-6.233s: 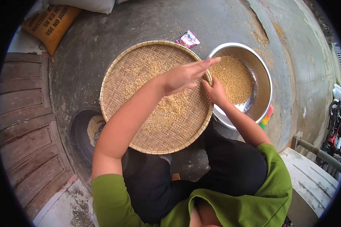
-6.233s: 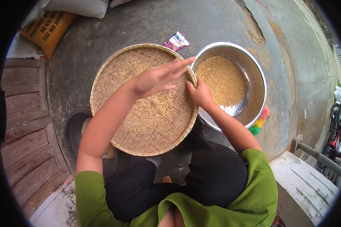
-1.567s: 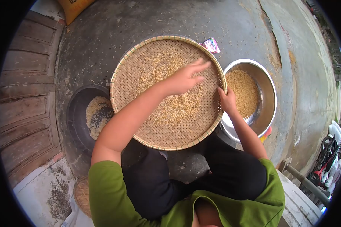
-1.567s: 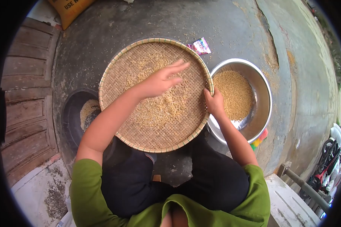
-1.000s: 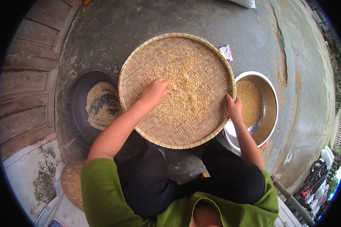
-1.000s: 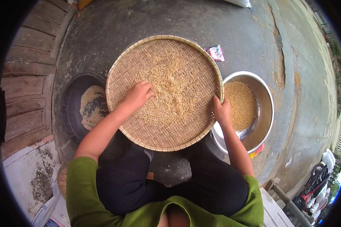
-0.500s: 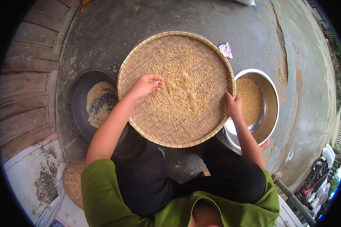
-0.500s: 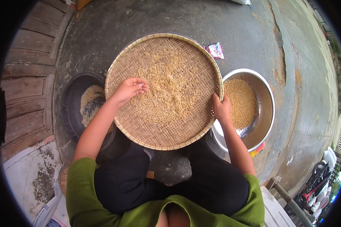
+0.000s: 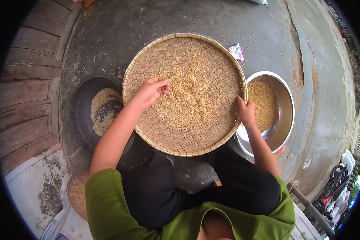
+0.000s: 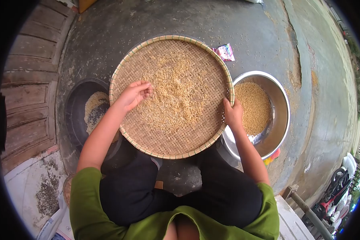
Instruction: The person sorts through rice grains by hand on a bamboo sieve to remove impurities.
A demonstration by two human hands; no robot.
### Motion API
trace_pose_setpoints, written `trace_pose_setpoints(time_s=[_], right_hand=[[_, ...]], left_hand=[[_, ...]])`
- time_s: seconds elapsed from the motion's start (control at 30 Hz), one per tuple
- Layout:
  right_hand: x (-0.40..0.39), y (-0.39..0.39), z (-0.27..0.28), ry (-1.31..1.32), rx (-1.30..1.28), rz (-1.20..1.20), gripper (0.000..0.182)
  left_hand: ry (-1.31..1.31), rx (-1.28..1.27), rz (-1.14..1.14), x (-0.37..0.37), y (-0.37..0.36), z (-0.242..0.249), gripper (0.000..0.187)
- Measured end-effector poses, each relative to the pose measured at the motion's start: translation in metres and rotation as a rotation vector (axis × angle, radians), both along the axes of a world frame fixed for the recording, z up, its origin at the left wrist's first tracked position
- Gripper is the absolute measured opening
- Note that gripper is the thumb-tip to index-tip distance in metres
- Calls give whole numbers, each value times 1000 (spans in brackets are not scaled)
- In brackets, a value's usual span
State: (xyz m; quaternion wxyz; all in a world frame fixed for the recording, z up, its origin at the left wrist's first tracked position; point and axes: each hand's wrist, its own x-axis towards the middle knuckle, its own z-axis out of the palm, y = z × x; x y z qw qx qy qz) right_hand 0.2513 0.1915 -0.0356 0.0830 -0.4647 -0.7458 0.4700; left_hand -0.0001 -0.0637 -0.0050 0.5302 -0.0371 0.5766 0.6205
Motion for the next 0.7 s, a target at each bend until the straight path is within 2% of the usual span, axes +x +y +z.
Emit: trace_pose_setpoints(time_s=[0.07,0.13,0.17,0.2,0.23,0.27,0.33,0.37,0.4,0.43,0.5,0.53,0.57,0.63,0.7], right_hand=[[-1,-1,5,0,-13,-9,26],[-2,-3,6,-1,-23,-15,26],[-2,-3,5,-5,-12,-12,26],[-2,-2,5,-10,1,-6,25],[-2,-3,2,-11,6,-4,25],[-1,-4,-3,82,35,-11,25],[1,-3,-9,169,67,-12,24],[2,-1,-12,184,42,-10,24],[2,0,-14,203,16,-8,23],[-2,-3,5,44,-15,-8,24],[-3,-2,6,15,-7,-5,25],[-2,-2,5,-18,2,-11,25],[-1,-2,4,-20,-3,-18,25],[0,0,2,-7,3,7,26],[0,0,1,7,-9,5,26]], left_hand=[[44,-55,-25,-3,20,-3,15],[146,-14,-69,10,61,16,19],[190,5,-148,22,87,35,23],[244,79,-321,36,110,51,30],[231,217,-461,53,129,65,37],[309,253,-615,72,144,83,40],[499,478,-802,97,155,96,41],[497,481,-794,95,154,88,41],[669,444,-821,90,153,71,39],[843,401,-845,81,151,64,37],[648,82,-743,50,124,50,32],[731,-50,-673,38,106,54,27],[821,-170,-613,24,85,36,25],[1036,-261,-542,5,46,22,23],[1006,-329,-609,1,23,24,22]])
